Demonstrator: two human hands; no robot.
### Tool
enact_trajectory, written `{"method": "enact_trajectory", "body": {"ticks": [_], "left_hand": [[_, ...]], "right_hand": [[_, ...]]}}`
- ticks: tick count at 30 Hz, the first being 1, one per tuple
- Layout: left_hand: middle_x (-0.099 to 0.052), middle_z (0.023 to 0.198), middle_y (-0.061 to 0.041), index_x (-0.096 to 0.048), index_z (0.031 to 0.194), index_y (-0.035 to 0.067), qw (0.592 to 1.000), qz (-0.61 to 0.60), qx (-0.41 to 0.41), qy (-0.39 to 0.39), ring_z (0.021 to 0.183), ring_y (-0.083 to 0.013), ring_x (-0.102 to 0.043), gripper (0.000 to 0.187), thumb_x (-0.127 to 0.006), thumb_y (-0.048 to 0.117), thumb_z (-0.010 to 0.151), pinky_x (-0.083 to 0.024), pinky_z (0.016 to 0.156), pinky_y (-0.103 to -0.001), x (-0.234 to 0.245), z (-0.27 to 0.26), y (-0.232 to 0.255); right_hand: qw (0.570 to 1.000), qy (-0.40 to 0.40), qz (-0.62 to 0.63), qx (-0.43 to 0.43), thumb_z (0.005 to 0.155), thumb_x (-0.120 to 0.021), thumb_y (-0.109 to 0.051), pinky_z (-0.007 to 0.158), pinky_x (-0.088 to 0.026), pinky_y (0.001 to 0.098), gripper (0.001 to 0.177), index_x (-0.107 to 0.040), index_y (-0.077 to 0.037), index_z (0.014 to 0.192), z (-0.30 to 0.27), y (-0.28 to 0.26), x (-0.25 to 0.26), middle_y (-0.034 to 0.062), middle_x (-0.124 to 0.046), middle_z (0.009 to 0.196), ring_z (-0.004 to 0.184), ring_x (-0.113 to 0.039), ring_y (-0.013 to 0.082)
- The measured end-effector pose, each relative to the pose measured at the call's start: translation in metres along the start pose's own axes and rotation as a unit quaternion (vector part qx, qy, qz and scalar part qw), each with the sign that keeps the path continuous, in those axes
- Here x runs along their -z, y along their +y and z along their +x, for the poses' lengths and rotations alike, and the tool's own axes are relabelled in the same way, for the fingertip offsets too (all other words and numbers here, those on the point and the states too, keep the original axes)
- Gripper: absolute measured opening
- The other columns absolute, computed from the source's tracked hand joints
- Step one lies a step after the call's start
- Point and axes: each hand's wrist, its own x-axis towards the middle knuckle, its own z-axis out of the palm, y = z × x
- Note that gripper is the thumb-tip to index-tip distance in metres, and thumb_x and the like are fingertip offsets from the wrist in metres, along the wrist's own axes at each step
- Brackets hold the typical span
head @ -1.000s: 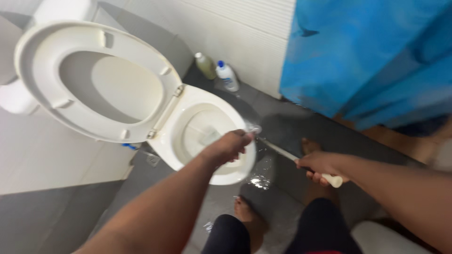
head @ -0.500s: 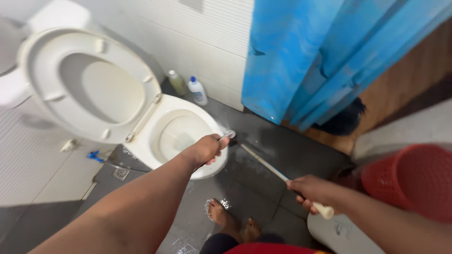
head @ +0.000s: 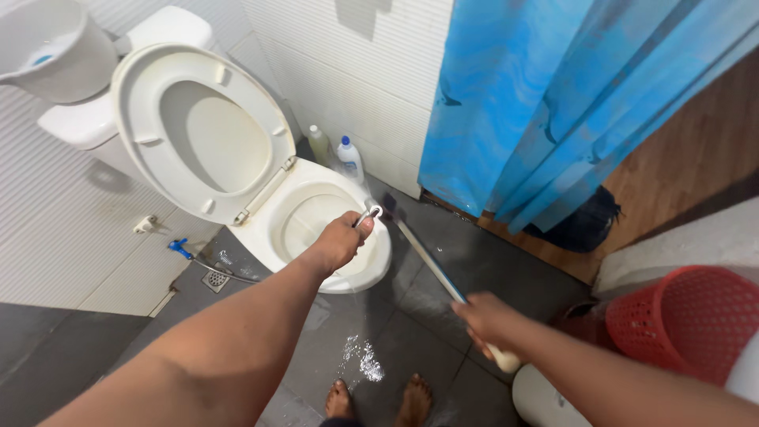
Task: The person scrubs the inside of a white toilet bowl using a long-handled brush while simultaneously rinsing with a handheld bidet sprayer. The person then scrubs the exterior base of the toilet and rinses the floor area around it.
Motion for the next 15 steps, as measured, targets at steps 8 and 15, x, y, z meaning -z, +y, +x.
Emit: {"method": "enact_trajectory", "body": {"ticks": [8,15], "left_hand": [[-0.065,0.092,-0.006,-0.059,0.114,0.011,0.994,-0.077,-0.030,0.076,0.080,-0.0179,-0.059,0.038,-0.054,0.046,0.099,-0.052,0.078,-0.036,0.046,-0.035,-0.007],[-0.062,0.091,-0.006,-0.061,0.114,0.008,0.997,-0.070,0.013,0.004,0.077,-0.0186,-0.054,0.042,-0.053,0.048,0.101,-0.050,0.075,-0.036,0.075,-0.051,-0.032]], "right_hand": [[0.999,0.043,-0.020,0.025,0.104,-0.057,-0.037,0.040,-0.046,0.0336,0.047,-0.059,0.004,0.125,0.035,-0.041,-0.028,0.0101,-0.057,0.076,0.052,-0.053,0.0177],[0.995,0.054,-0.078,0.035,0.103,-0.057,-0.034,0.039,-0.038,0.0392,0.038,-0.062,0.001,0.114,0.029,-0.007,-0.019,0.0095,-0.050,0.061,0.042,-0.046,0.0221]]}}
